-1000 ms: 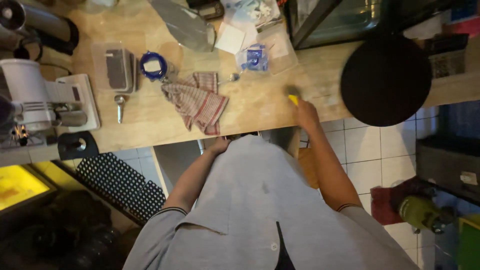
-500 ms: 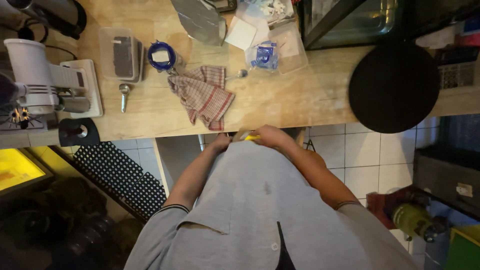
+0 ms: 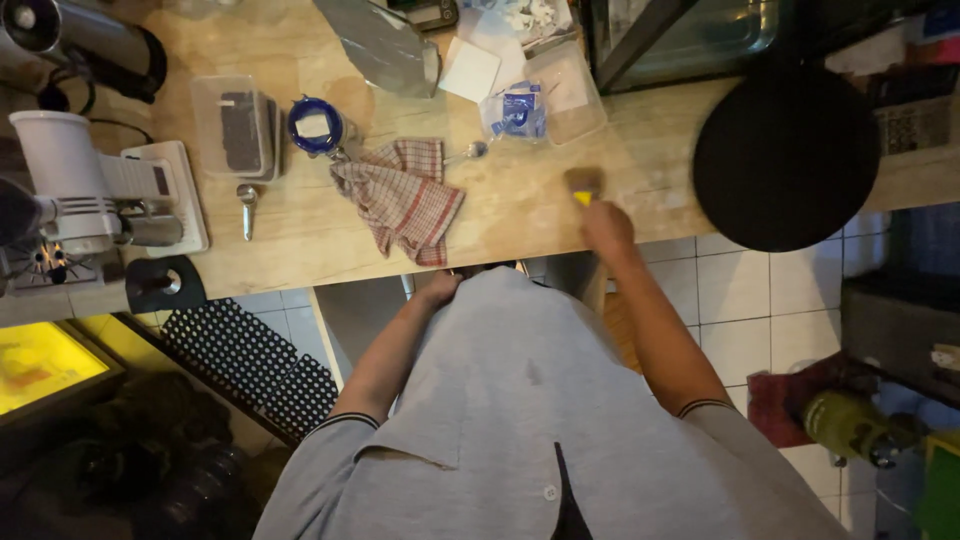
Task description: Cleaning a coffee knock box with a brush and wiping down a wooden counter.
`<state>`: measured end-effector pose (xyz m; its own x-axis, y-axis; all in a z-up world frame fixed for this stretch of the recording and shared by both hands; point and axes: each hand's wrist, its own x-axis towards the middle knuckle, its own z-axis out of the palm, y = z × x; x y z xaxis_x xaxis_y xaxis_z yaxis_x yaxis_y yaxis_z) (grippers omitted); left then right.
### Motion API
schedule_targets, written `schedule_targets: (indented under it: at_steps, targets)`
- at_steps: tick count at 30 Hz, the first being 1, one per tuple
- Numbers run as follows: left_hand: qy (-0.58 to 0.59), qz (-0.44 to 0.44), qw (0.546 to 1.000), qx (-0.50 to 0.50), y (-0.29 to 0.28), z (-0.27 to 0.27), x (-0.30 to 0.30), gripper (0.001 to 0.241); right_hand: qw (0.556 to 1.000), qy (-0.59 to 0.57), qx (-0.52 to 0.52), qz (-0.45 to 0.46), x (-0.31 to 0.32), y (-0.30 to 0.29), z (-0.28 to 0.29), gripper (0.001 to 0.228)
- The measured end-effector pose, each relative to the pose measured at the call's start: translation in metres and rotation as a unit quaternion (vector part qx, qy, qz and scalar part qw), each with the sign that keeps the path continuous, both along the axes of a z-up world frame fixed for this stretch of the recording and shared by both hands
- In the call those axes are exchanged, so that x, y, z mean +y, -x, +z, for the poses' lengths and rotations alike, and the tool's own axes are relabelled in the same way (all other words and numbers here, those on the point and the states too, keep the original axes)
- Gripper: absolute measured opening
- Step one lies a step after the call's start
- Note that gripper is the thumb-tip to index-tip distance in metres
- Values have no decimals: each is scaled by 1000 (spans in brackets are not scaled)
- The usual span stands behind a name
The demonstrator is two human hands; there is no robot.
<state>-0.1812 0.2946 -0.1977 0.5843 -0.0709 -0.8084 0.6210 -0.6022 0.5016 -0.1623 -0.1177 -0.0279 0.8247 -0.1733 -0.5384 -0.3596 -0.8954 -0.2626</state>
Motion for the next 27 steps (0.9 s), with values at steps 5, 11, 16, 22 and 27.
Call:
schedule_targets:
  at_steps: [5,11,16,22,27]
  targets:
    - [-50,-67,996,-6,-2,8,-5,53,978,24,23,207,60,13,2,28]
    - [-28,-38,999,14,-4,1,3,54,958,-169,110,205,121,22,21,41]
    - [-27,-19,999,3,-6,7,-1,50,946,-225,107,206,103,11,96,42]
    - [-19,3,1000,-9,-5,-6,-2,52,980,-124,-101,120,50,9,43,39]
    - [-27,8,1000,-10,0,7,-5,51,996,-29,-60,66,25,2,-3,59]
